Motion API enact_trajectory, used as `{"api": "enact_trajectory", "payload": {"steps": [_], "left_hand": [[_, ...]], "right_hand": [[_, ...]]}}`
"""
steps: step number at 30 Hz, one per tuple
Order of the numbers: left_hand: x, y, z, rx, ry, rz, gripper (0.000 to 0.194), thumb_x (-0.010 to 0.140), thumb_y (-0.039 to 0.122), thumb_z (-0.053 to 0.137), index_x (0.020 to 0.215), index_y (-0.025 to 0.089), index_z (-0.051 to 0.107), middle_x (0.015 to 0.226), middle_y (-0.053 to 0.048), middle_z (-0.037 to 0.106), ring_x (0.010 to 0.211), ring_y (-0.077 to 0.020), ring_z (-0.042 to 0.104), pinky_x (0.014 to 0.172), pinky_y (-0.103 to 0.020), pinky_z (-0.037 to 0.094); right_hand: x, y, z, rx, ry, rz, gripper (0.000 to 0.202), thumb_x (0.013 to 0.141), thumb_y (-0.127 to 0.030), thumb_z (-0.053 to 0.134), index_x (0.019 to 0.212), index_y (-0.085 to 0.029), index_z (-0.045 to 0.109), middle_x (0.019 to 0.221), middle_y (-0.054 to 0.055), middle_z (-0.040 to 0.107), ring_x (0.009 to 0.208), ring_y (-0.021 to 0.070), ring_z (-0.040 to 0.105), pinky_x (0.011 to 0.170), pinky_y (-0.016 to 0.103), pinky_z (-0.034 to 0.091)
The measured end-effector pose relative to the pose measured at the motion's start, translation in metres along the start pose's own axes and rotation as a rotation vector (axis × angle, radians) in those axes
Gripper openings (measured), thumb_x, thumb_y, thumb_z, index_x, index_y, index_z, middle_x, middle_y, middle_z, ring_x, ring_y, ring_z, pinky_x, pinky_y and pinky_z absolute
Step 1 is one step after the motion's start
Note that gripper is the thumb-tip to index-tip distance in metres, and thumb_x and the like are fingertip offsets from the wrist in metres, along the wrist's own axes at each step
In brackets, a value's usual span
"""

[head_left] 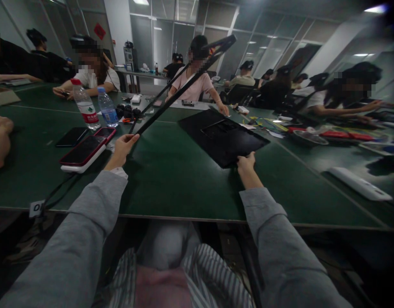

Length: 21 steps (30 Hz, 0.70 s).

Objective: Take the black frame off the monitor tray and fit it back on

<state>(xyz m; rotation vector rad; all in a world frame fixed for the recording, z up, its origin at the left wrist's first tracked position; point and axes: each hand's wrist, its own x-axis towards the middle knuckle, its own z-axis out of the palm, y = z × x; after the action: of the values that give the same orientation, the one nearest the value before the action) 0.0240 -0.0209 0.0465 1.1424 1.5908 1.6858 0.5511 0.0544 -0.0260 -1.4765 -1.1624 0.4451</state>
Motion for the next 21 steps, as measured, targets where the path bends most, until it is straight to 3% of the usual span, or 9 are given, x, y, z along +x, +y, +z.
{"api": "enact_trajectory", "payload": {"steps": [3, 7, 9, 12, 14, 17, 19, 21], "left_hand": [[-0.001, 0.0, 0.001, 0.058, -0.03, 0.027, 0.049, 0.065, 0.054, 0.093, 0.086, 0.019, 0.067, 0.08, -0.003, 0.068, 0.084, -0.0204, 0.066, 0.074, -0.03, 0.052], [0.003, -0.009, 0.0, 0.152, -0.079, 0.093, 0.043, 0.065, 0.048, 0.092, 0.087, 0.019, 0.069, 0.086, -0.004, 0.07, 0.089, -0.0223, 0.067, 0.081, -0.032, 0.052], [0.006, -0.012, -0.002, 0.223, -0.115, 0.134, 0.044, 0.064, 0.05, 0.092, 0.088, 0.02, 0.07, 0.089, -0.005, 0.072, 0.092, -0.0242, 0.067, 0.083, -0.034, 0.052], [0.008, -0.016, -0.006, 0.347, -0.171, 0.189, 0.046, 0.063, 0.054, 0.092, 0.087, 0.021, 0.072, 0.091, -0.006, 0.073, 0.095, -0.0269, 0.068, 0.087, -0.037, 0.053], [0.008, -0.017, -0.008, 0.415, -0.199, 0.237, 0.044, 0.064, 0.054, 0.092, 0.086, 0.022, 0.072, 0.094, -0.007, 0.074, 0.097, -0.0276, 0.067, 0.09, -0.039, 0.052], [0.008, -0.019, -0.011, 0.497, -0.231, 0.3, 0.042, 0.065, 0.053, 0.092, 0.088, 0.023, 0.073, 0.099, -0.007, 0.074, 0.1, -0.0281, 0.067, 0.094, -0.041, 0.052], [0.008, -0.019, -0.013, 0.551, -0.23, 0.32, 0.042, 0.066, 0.054, 0.092, 0.089, 0.024, 0.074, 0.102, -0.008, 0.074, 0.102, -0.029, 0.066, 0.097, -0.043, 0.051], [0.008, -0.019, -0.017, 0.602, -0.23, 0.328, 0.043, 0.065, 0.054, 0.093, 0.089, 0.024, 0.074, 0.103, -0.009, 0.074, 0.103, -0.0302, 0.066, 0.099, -0.045, 0.05]], "right_hand": [[-0.004, -0.01, 0.015, 0.172, -0.063, 0.195, 0.096, 0.066, -0.034, 0.064, 0.159, -0.027, 0.044, 0.116, 0.01, 0.073, 0.083, 0.0246, 0.07, 0.072, 0.043, 0.063], [-0.007, -0.024, 0.028, 0.18, -0.341, 0.111, 0.082, 0.067, -0.029, 0.064, 0.148, -0.029, 0.057, 0.105, 0.006, 0.076, 0.085, 0.0239, 0.071, 0.076, 0.042, 0.062], [-0.006, -0.032, 0.032, 0.119, -0.287, 0.068, 0.071, 0.073, -0.033, 0.064, 0.144, -0.025, 0.061, 0.102, 0.007, 0.076, 0.088, 0.0242, 0.071, 0.082, 0.044, 0.062], [0.0, -0.049, 0.029, 0.152, -0.079, 0.015, 0.054, 0.088, -0.046, 0.059, 0.135, -0.022, 0.065, 0.103, 0.011, 0.075, 0.098, 0.0266, 0.071, 0.091, 0.049, 0.061], [0.003, -0.062, 0.02, 0.265, -0.128, 0.004, 0.052, 0.094, -0.059, 0.055, 0.128, -0.022, 0.067, 0.105, 0.014, 0.074, 0.104, 0.0302, 0.072, 0.093, 0.051, 0.061], [0.004, -0.073, 0.004, 0.376, -0.324, -0.011, 0.061, 0.09, -0.076, 0.056, 0.115, -0.022, 0.069, 0.101, 0.015, 0.073, 0.104, 0.0332, 0.071, 0.091, 0.052, 0.062], [0.003, -0.071, 0.001, 0.367, -0.362, -0.013, 0.059, 0.086, -0.077, 0.062, 0.109, -0.024, 0.068, 0.094, 0.011, 0.07, 0.098, 0.0306, 0.071, 0.09, 0.049, 0.062], [0.002, -0.063, 0.007, 0.294, -0.338, -0.006, 0.052, 0.081, -0.069, 0.07, 0.108, -0.025, 0.068, 0.088, 0.006, 0.067, 0.091, 0.0273, 0.069, 0.09, 0.047, 0.062]]}}
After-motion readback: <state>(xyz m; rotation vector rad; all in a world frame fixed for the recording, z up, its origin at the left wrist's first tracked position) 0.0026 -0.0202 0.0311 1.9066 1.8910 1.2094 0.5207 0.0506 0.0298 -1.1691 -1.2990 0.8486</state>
